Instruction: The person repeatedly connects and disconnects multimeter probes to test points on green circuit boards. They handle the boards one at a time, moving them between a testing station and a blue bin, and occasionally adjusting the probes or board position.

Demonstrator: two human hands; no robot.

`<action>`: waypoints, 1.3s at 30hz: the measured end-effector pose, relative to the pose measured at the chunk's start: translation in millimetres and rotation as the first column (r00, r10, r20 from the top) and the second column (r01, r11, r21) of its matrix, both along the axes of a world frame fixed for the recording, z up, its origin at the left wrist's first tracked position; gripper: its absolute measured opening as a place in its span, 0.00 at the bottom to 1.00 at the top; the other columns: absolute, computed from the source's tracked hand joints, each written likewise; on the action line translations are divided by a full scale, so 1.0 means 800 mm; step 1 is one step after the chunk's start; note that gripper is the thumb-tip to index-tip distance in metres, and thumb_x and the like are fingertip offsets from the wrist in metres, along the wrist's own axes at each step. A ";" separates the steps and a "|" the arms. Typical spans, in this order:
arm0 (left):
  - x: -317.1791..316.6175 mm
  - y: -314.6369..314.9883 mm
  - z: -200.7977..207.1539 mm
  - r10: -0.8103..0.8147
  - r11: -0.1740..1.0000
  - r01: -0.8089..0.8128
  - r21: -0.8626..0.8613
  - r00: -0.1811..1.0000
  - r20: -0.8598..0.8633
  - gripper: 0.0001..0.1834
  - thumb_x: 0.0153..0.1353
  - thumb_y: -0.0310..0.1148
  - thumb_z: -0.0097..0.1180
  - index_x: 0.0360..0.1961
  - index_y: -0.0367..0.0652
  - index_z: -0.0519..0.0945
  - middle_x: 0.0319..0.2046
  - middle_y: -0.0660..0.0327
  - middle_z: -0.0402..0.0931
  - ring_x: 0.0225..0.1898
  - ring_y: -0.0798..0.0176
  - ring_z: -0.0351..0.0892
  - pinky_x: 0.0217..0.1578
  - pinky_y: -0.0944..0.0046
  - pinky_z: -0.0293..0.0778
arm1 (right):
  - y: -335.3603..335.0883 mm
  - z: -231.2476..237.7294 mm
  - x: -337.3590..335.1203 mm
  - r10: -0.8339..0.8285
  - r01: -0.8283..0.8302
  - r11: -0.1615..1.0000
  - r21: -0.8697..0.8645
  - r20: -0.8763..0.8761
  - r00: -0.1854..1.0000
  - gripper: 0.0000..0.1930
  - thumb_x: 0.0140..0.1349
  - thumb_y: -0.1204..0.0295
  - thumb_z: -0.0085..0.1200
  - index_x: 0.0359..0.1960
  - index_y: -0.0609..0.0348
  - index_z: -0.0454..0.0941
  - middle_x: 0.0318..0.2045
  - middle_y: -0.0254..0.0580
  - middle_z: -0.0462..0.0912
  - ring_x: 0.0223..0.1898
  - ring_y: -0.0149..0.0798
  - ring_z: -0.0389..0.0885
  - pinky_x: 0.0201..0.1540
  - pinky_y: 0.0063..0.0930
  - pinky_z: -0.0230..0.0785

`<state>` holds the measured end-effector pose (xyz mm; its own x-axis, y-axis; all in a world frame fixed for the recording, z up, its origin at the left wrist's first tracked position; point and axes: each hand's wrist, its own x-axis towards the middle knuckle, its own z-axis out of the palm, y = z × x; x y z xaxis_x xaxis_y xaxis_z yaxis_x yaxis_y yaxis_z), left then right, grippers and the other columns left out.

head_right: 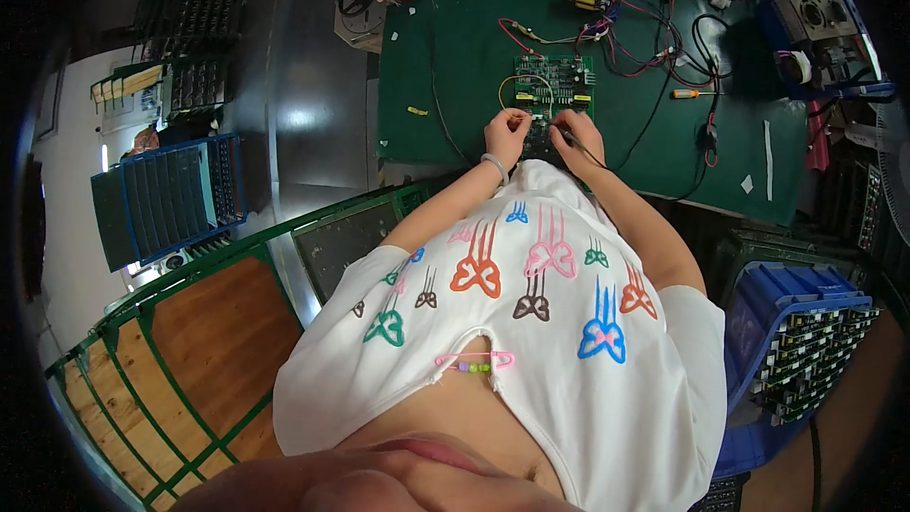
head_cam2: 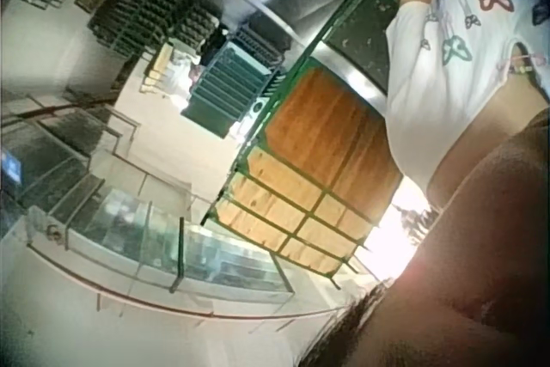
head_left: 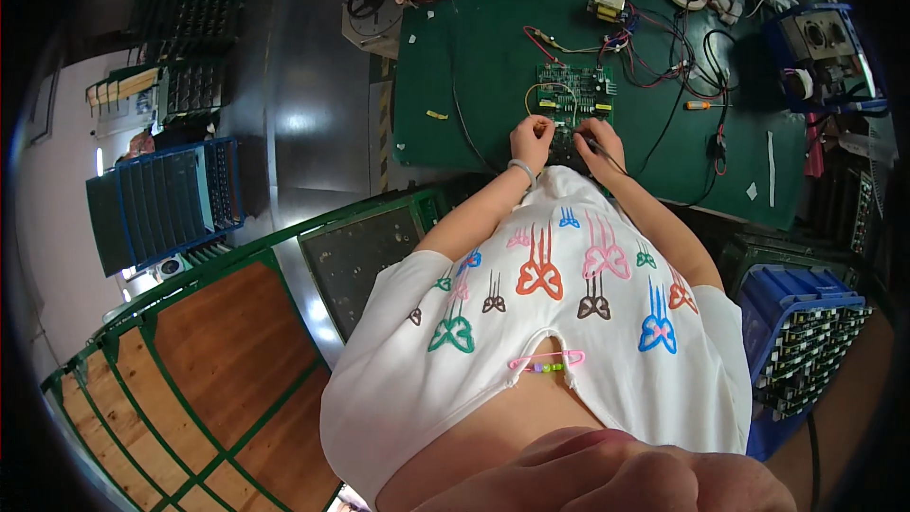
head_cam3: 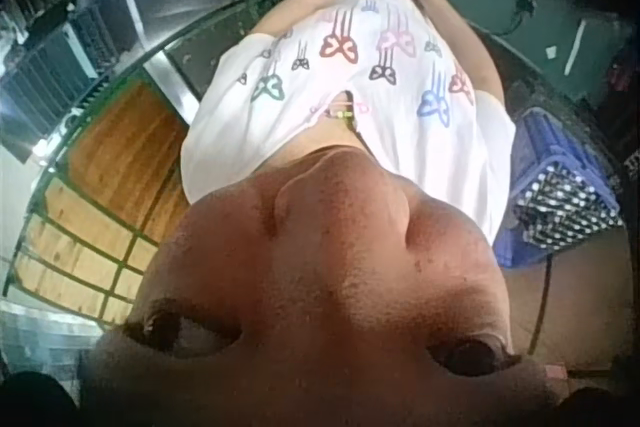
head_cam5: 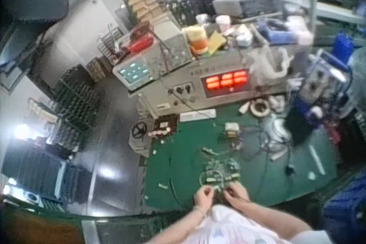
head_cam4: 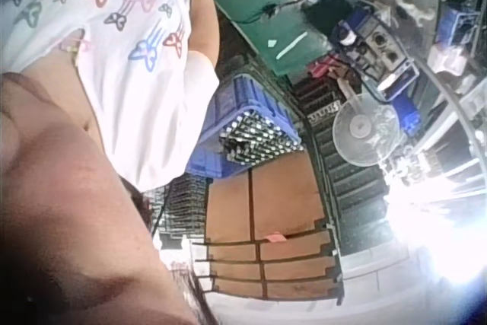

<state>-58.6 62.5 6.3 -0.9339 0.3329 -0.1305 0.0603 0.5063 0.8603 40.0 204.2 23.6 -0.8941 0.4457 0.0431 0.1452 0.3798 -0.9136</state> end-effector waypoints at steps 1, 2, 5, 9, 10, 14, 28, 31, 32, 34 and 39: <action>0.002 -0.002 0.000 0.000 1.000 0.000 -0.012 1.000 0.003 0.07 0.55 0.30 0.64 0.30 0.37 0.82 0.23 0.59 0.82 0.25 0.68 0.80 0.30 0.67 0.75 | -0.002 0.002 0.002 0.007 -0.007 1.000 -0.001 0.019 1.000 0.07 0.55 0.72 0.59 0.34 0.56 0.75 0.27 0.43 0.77 0.32 0.44 0.75 0.36 0.34 0.68; 0.004 -0.003 -0.001 0.003 1.000 -0.003 0.006 1.000 -0.001 0.07 0.55 0.30 0.64 0.30 0.38 0.81 0.24 0.59 0.82 0.25 0.66 0.80 0.30 0.66 0.75 | -0.001 0.004 0.002 0.015 -0.015 1.000 0.011 0.016 1.000 0.07 0.56 0.72 0.59 0.34 0.57 0.76 0.28 0.43 0.77 0.32 0.44 0.77 0.36 0.34 0.69; 0.003 0.002 -0.001 -0.021 1.000 0.022 0.010 0.997 -0.075 0.05 0.55 0.30 0.63 0.28 0.39 0.81 0.25 0.58 0.80 0.26 0.61 0.80 0.31 0.63 0.76 | 0.002 0.007 0.001 -0.064 0.064 0.997 -0.052 0.009 0.998 0.07 0.56 0.72 0.59 0.35 0.57 0.76 0.28 0.44 0.78 0.33 0.45 0.78 0.37 0.35 0.70; -0.002 0.016 0.005 -0.114 0.991 0.124 0.046 0.978 -0.173 0.06 0.53 0.31 0.63 0.26 0.41 0.80 0.26 0.57 0.77 0.26 0.58 0.78 0.31 0.61 0.74 | 0.036 -0.022 0.012 -0.172 0.169 0.971 -0.171 -0.004 0.985 0.07 0.58 0.72 0.57 0.38 0.58 0.78 0.33 0.43 0.81 0.34 0.39 0.80 0.38 0.30 0.71; -0.005 0.021 0.002 -0.156 0.986 0.163 0.031 0.974 -0.165 0.06 0.53 0.30 0.64 0.27 0.40 0.81 0.25 0.59 0.78 0.25 0.63 0.78 0.29 0.64 0.74 | 0.041 -0.022 0.017 -0.186 0.178 0.952 -0.249 -0.011 0.982 0.08 0.59 0.72 0.58 0.38 0.59 0.78 0.32 0.41 0.81 0.34 0.35 0.79 0.38 0.28 0.70; -0.003 0.043 0.013 -0.237 0.972 0.236 -0.016 0.969 -0.074 0.07 0.53 0.31 0.65 0.27 0.38 0.81 0.22 0.61 0.81 0.24 0.69 0.79 0.28 0.68 0.75 | 0.050 -0.019 0.042 -0.234 0.242 0.902 -0.358 0.066 0.970 0.09 0.59 0.71 0.58 0.38 0.61 0.78 0.30 0.35 0.81 0.33 0.26 0.75 0.38 0.23 0.68; 0.008 0.058 0.007 -0.222 0.972 0.215 -0.098 0.973 -0.064 0.06 0.53 0.29 0.66 0.27 0.38 0.81 0.22 0.60 0.82 0.24 0.68 0.81 0.29 0.68 0.77 | 0.042 -0.018 0.045 -0.112 0.162 0.891 -0.425 0.140 0.984 0.08 0.60 0.72 0.58 0.38 0.60 0.76 0.32 0.38 0.80 0.34 0.27 0.76 0.35 0.23 0.68; 0.009 0.057 0.007 -0.232 0.969 0.227 -0.094 0.971 -0.051 0.07 0.52 0.29 0.66 0.27 0.37 0.81 0.23 0.59 0.82 0.25 0.66 0.82 0.29 0.67 0.77 | 0.039 -0.026 0.044 -0.124 0.142 0.924 -0.355 0.073 0.990 0.08 0.60 0.71 0.58 0.39 0.59 0.76 0.33 0.40 0.79 0.33 0.31 0.77 0.35 0.24 0.68; 0.010 0.057 0.007 -0.228 0.971 0.224 -0.089 0.973 -0.041 0.07 0.52 0.29 0.66 0.27 0.37 0.81 0.23 0.59 0.82 0.25 0.67 0.82 0.29 0.67 0.77 | 0.040 -0.027 0.044 -0.118 0.141 0.925 -0.354 0.086 0.989 0.09 0.60 0.71 0.59 0.39 0.59 0.76 0.33 0.41 0.79 0.33 0.32 0.77 0.35 0.25 0.69; 0.010 0.057 0.006 -0.220 0.973 0.217 -0.079 0.975 -0.023 0.07 0.52 0.29 0.66 0.27 0.37 0.81 0.22 0.59 0.82 0.24 0.67 0.82 0.29 0.67 0.77 | 0.040 -0.028 0.043 -0.106 0.139 0.926 -0.350 0.112 0.988 0.09 0.59 0.71 0.59 0.39 0.59 0.76 0.33 0.42 0.78 0.33 0.34 0.77 0.35 0.26 0.69; 0.011 0.059 0.007 -0.225 0.971 0.223 -0.085 0.974 -0.008 0.07 0.52 0.29 0.66 0.27 0.37 0.81 0.22 0.60 0.82 0.24 0.67 0.82 0.29 0.67 0.77 | 0.040 -0.027 0.042 -0.104 0.136 0.933 -0.335 0.110 0.988 0.09 0.59 0.71 0.60 0.39 0.59 0.76 0.32 0.43 0.78 0.33 0.35 0.77 0.36 0.28 0.69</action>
